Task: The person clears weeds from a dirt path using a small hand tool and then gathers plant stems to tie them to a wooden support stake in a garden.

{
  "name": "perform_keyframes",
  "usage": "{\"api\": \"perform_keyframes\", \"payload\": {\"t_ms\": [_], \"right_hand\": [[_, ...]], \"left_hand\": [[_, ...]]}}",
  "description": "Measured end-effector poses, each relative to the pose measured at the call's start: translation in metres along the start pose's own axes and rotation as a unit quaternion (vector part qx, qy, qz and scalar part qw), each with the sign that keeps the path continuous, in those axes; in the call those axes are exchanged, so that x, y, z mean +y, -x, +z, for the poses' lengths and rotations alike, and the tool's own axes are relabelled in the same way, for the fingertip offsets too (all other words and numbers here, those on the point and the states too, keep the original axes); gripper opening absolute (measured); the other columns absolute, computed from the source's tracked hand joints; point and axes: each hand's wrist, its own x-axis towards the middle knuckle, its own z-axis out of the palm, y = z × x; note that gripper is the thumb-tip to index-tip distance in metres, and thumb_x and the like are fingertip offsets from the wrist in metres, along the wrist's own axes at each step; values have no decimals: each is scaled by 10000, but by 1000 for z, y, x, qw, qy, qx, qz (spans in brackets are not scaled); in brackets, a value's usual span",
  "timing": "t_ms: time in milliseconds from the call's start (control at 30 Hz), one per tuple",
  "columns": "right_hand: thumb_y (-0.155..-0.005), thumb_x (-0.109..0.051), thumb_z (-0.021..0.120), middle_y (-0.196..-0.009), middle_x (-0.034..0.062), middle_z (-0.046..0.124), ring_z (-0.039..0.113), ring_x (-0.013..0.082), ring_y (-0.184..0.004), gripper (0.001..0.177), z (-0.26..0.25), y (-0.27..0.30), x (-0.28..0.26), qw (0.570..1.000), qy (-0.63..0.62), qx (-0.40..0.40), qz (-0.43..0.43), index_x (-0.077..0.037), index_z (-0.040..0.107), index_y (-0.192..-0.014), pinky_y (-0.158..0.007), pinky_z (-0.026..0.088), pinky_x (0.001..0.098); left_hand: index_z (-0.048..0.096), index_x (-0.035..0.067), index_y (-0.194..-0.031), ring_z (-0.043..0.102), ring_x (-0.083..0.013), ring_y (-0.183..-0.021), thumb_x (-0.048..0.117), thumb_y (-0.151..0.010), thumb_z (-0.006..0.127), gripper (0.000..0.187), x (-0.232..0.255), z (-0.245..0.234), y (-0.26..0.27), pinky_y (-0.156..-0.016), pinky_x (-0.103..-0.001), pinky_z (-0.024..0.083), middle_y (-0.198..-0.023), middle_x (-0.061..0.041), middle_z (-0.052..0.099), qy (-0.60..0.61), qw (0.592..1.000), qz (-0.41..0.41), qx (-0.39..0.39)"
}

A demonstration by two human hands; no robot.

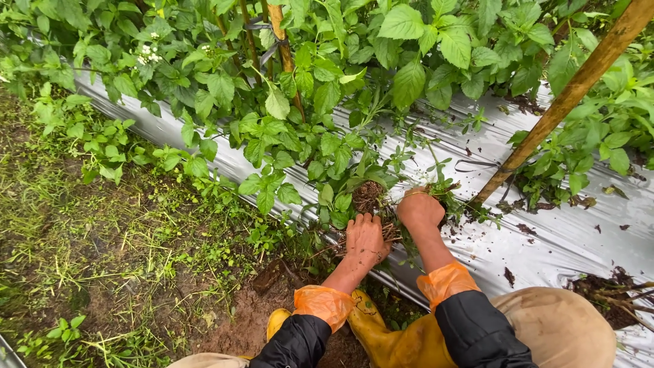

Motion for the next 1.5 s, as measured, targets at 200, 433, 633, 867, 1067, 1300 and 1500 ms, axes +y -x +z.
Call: {"api": "perform_keyframes", "payload": {"t_ms": [200, 433, 633, 867, 1067, 1300, 1500], "right_hand": [[-1081, -296, 462, -811, 247, 720, 756, 471, -787, 280, 4, 10, 22, 992, -40, 93, -80, -85, 614, -1185, -667, 584, 546], [-1080, -274, 464, -763, 332, 669, 710, 563, -775, 266, 9, 50, 17, 964, -197, 139, -112, -54, 610, -1049, -644, 556, 610], [-1031, -282, 527, -805, 192, 712, 749, 454, -810, 182, 19, 55, 44, 954, -130, 94, -252, -167, 638, -944, -695, 608, 547], [-922, -378, 706, -903, 91, 787, 746, 390, -984, 217, -6, 48, 69, 971, -197, 32, -132, -198, 731, -1039, -870, 592, 551], [-975, -334, 681, -1104, 283, 717, 663, 537, -1117, 463, -19, 32, 82, 971, -217, 97, -32, -82, 516, -1327, -943, 519, 684], [-1058, -352, 504, -995, 211, 687, 717, 476, -993, 373, 44, -17, 96, 981, -110, 133, -87, -32, 696, -1042, -832, 588, 613], [-994, -340, 484, -868, 248, 672, 698, 512, -944, 357, 55, -1, 96, 966, -179, 163, -94, -44, 664, -910, -825, 562, 625]], "left_hand": [[572, 135, -1052, 425, -149, -893, 341, -927, 702, 274, 3, -10, -4, -775, -361, 330, -1043, -44, 521, 16, 999, -9, -33], [566, 144, -1080, 438, -158, -932, 365, -908, 721, 321, 1, 6, 0, -797, -374, 344, -1048, -45, 513, 18, 999, -21, -40], [574, 70, -1084, 461, -258, -1029, 196, -1009, 646, 163, 3, -19, 12, -870, -438, 338, -1109, -134, 514, -10, 997, 48, -59], [560, 41, -1120, 458, -309, -1108, 171, -976, 699, 239, 12, -36, 6, -1030, -513, 327, -1173, -188, 495, 3, 989, 131, -74], [557, 67, -1071, 475, -265, -1065, 180, -1018, 681, 176, 31, -41, 5, -1033, -479, 344, -1147, -157, 496, -13, 994, 101, -36], [511, 133, -1077, 482, -221, -1144, 269, -1071, 634, 184, 54, -43, 10, -1120, -410, 340, -1207, -113, 485, -75, 997, -24, 26], [482, 142, -1009, 447, -205, -963, 188, -865, 759, 317, 31, -54, 8, -1016, -379, 337, -1066, -84, 455, -10, 997, 71, 20]]}}
